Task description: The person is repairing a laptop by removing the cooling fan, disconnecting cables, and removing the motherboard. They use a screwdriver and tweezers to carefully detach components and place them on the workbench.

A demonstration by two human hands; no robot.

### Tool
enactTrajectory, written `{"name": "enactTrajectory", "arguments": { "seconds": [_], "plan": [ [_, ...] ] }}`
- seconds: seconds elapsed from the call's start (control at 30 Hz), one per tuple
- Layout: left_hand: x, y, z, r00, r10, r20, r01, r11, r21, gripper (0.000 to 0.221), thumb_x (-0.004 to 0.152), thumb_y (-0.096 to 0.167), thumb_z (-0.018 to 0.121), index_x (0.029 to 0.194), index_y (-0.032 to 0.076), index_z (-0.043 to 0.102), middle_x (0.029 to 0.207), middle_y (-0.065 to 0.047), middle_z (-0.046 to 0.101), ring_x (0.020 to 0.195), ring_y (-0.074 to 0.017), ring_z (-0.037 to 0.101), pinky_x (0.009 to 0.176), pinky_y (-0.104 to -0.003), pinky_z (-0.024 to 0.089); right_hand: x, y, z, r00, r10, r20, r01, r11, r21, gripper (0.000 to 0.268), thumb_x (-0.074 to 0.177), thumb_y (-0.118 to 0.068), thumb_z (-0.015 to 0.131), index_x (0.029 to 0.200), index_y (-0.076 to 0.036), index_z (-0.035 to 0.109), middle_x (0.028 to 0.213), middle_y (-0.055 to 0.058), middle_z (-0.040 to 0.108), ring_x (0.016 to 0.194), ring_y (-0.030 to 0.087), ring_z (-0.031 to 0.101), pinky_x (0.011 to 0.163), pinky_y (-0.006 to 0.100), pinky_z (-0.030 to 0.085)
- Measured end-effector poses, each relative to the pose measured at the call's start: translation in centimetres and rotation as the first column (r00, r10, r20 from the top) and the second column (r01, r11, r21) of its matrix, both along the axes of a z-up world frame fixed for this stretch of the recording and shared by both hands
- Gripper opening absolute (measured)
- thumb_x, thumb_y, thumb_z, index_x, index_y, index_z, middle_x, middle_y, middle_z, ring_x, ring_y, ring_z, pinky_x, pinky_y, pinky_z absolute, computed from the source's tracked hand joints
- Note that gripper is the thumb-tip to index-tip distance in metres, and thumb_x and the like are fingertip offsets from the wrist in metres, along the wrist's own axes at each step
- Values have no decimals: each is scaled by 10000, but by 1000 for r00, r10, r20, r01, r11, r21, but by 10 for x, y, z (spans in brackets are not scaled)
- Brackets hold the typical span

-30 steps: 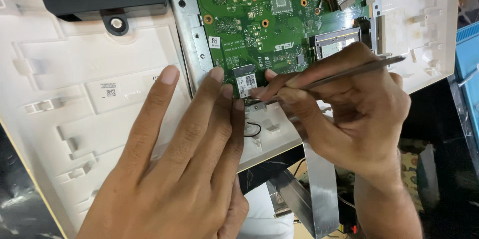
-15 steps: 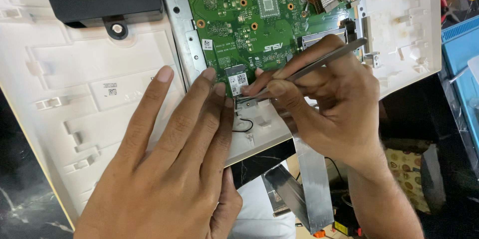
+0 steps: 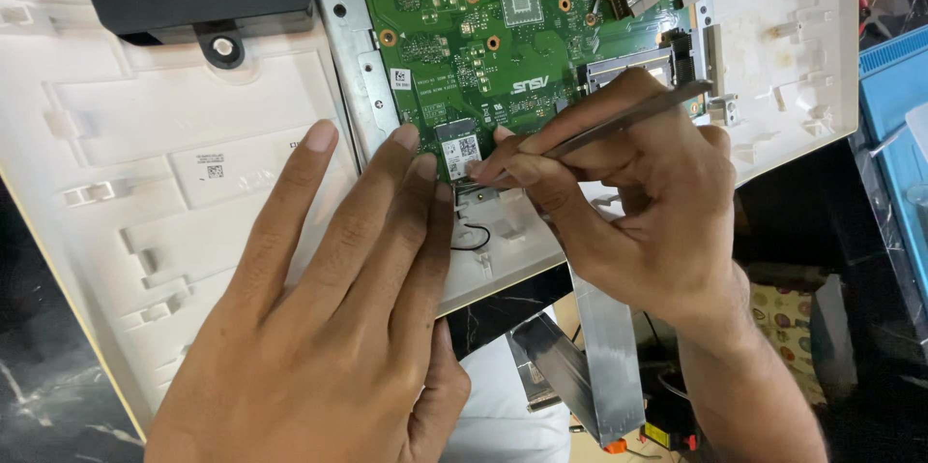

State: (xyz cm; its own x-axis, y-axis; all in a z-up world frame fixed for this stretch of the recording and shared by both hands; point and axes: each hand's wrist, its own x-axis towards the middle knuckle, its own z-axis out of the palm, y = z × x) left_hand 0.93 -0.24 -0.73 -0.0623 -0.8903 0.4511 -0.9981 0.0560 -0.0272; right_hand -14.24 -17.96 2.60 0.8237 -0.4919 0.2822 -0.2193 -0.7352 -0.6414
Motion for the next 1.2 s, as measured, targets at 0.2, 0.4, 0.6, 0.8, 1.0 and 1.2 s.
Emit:
{"name": "enactTrajectory", "arguments": {
  "seconds": [0.2,0.4,0.6,0.8,1.0,1.2],
  "plan": [
    [-4,3,4,1000,18,7,-19,999,49,624,1017,398,514,1350,-10,848,1399,-173,838,1632,-355,602,1445,-556,323,-3,-7,-4,994,36,103,-60,970,236,108,1157,3,660,1182,43,563,1047,201,864,925,234,914,549,226,658],
    [-4,2,3,1000,12,-12,-12,1000,10,660,990,359,514,1412,-50,816,1400,-175,822,1606,-350,612,1428,-554,345,-4,-4,-1,996,38,78,-49,989,141,106,1149,10,686,1183,42,590,1040,180,878,945,239,930,556,213,656],
    [-2,1,2,1000,3,-8,-3,1000,0,703,989,374,506,1454,-60,804,1467,-196,818,1596,-359,614,1422,-552,341,-4,0,0,998,29,52,-32,998,55,156,1143,-64,696,1194,41,593,1042,165,892,995,211,926,493,168,568],
    [-4,5,6,1000,0,-14,1,999,39,652,1029,421,498,1376,-23,826,1283,-144,817,1569,-370,641,1439,-582,317,-10,-5,1,990,88,107,-104,983,149,118,1156,-18,671,1191,21,565,1103,204,871,1051,272,925,796,302,791],
    [-19,6,21,995,46,-90,-46,999,10,632,1001,409,592,1413,-20,805,1313,-113,822,1568,-375,620,1438,-584,321,-19,-12,3,915,76,396,-207,932,297,176,1209,-193,610,1279,-61,519,1138,264,839,1146,334,883,979,422,781],
    [-74,-5,39,912,341,229,-361,931,52,732,876,524,567,1511,221,772,1587,52,798,1686,-174,641,1422,-436,503,-83,-12,22,733,-47,678,-257,904,341,183,1221,-206,642,1300,-66,556,1204,266,794,1231,406,833,1215,556,746]
  ]
}}
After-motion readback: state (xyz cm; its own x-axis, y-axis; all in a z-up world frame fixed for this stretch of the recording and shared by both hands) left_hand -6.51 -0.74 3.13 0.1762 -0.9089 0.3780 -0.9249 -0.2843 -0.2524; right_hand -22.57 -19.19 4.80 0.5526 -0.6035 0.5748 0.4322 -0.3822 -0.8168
